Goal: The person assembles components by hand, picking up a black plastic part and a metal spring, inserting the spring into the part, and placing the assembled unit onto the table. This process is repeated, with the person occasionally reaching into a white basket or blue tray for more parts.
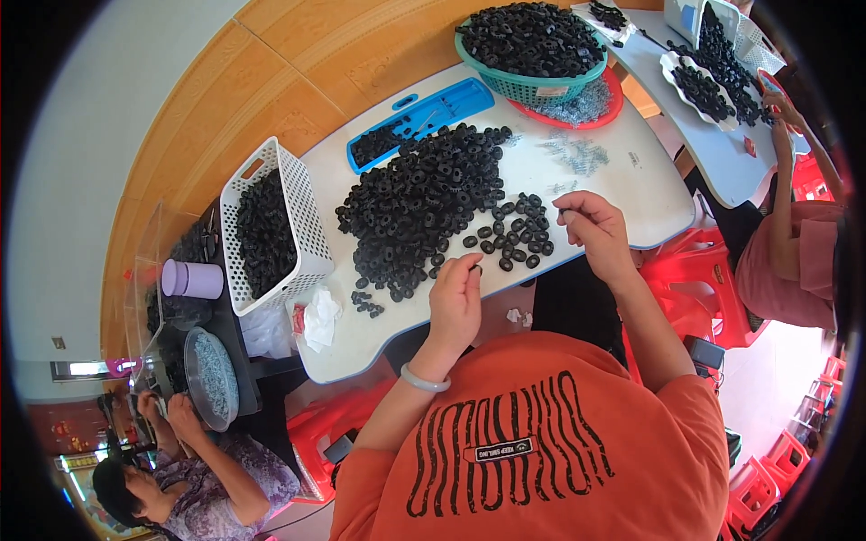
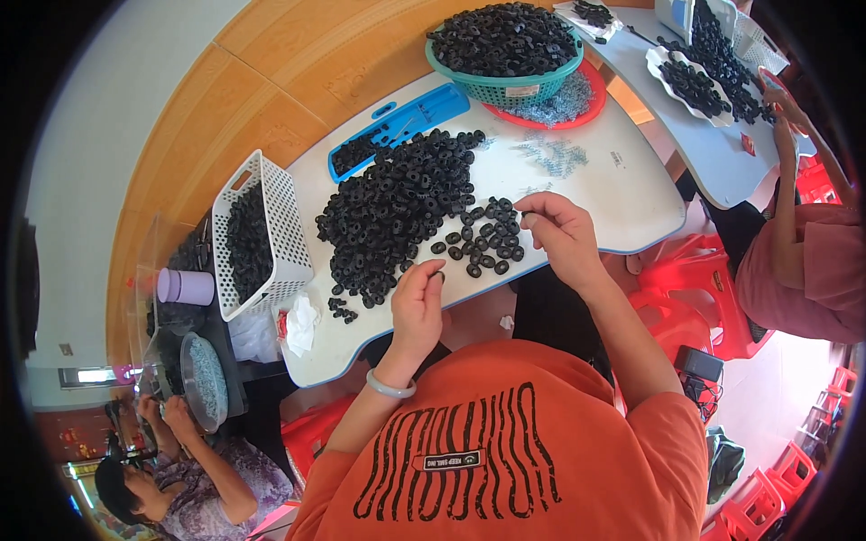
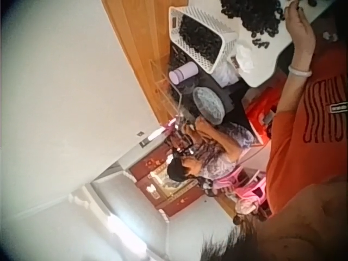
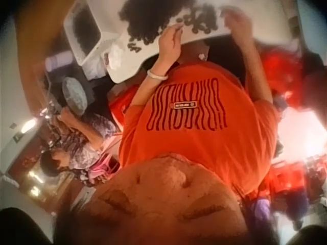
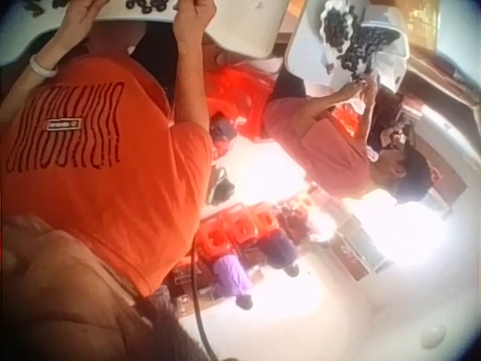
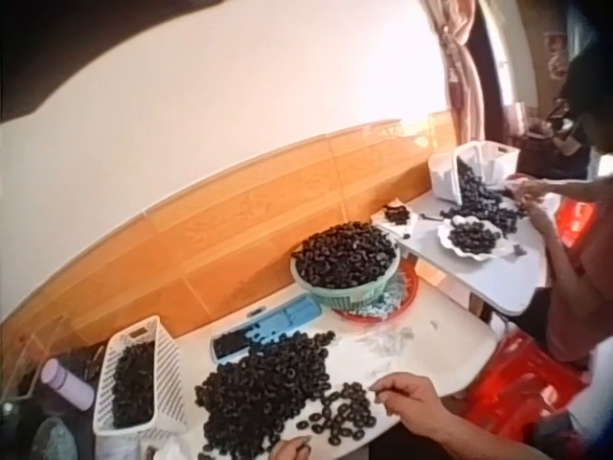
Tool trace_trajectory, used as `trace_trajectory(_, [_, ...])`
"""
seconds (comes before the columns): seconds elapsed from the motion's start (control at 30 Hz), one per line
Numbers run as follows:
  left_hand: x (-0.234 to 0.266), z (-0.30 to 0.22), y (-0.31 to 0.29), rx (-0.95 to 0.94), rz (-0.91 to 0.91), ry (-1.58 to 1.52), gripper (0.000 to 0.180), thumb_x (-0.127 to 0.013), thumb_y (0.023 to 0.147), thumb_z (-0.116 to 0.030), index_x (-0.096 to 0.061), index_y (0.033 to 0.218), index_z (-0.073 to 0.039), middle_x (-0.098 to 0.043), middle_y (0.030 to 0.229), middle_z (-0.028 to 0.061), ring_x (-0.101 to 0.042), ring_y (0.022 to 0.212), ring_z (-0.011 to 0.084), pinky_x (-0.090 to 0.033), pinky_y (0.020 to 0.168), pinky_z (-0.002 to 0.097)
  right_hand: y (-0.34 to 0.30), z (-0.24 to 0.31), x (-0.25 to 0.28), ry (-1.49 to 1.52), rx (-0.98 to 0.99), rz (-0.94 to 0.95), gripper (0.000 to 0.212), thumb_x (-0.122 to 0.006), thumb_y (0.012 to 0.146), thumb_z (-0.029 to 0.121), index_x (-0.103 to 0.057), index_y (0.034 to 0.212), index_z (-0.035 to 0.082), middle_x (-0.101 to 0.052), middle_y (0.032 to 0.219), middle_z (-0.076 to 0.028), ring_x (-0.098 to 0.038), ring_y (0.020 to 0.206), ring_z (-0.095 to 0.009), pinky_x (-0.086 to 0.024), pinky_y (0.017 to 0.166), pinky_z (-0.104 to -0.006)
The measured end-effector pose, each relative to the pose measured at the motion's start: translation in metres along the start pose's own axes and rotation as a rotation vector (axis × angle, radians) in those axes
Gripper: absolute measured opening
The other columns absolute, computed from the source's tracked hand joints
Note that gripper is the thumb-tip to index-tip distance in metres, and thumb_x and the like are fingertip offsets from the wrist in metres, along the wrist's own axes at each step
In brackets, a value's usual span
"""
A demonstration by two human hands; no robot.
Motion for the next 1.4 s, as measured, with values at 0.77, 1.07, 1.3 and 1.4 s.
trace_trajectory(0.77, [-0.015,0.008,-0.04,0.458,0.182,-0.792,0.02,-0.06,0.091,-0.004,-0.057,0.11,0.003,-0.06,0.092,0.0041,-0.054,0.069,0.0061,-0.049,0.062,0.0209,0.012,-0.004,0.04,-1.01,0.369,-0.164,0.017,-0.062,0.081,0.007,-0.064,0.098,0.005,-0.062,0.089,-0.014,-0.063,0.08,-0.034,-0.051,0.07,-0.0411])
trace_trajectory(1.07, [-0.013,0.007,-0.044,0.499,0.188,-0.742,0.02,-0.061,0.09,-0.004,-0.058,0.109,0.002,-0.059,0.087,0.0017,-0.054,0.07,0.0052,-0.048,0.061,0.0208,0.035,-0.014,0.039,-1.219,0.367,-0.141,0.012,-0.064,0.08,0.01,-0.065,0.091,0.006,-0.061,0.086,-0.01,-0.063,0.077,-0.031,-0.051,0.068,-0.0398])
trace_trajectory(1.3, [-0.017,0.013,-0.045,0.507,0.197,-0.734,0.02,-0.062,0.09,-0.005,-0.059,0.108,0.001,-0.059,0.081,0.0008,-0.056,0.067,0.0067,-0.048,0.062,0.0208,0.035,-0.012,0.047,-1.137,0.326,-0.138,0.009,-0.065,0.079,0.008,-0.064,0.087,0.004,-0.062,0.088,-0.01,-0.063,0.076,-0.032,-0.051,0.069,-0.0392])
trace_trajectory(1.4, [-0.018,0.013,-0.045,0.501,0.194,-0.745,0.02,-0.062,0.09,-0.005,-0.059,0.108,0.001,-0.059,0.082,0.0007,-0.055,0.067,0.0066,-0.048,0.062,0.0209,0.037,-0.012,0.048,-1.1,0.342,-0.131,0.009,-0.064,0.079,0.008,-0.064,0.087,0.004,-0.061,0.089,-0.011,-0.063,0.078,-0.032,-0.051,0.071,-0.0393])
Point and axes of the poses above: each hand's wrist, its own y-axis towards the middle knuckle, its own x-axis out of the back of the hand, z = x × y, the point moved 5 cm from there along y, towards the middle knuckle
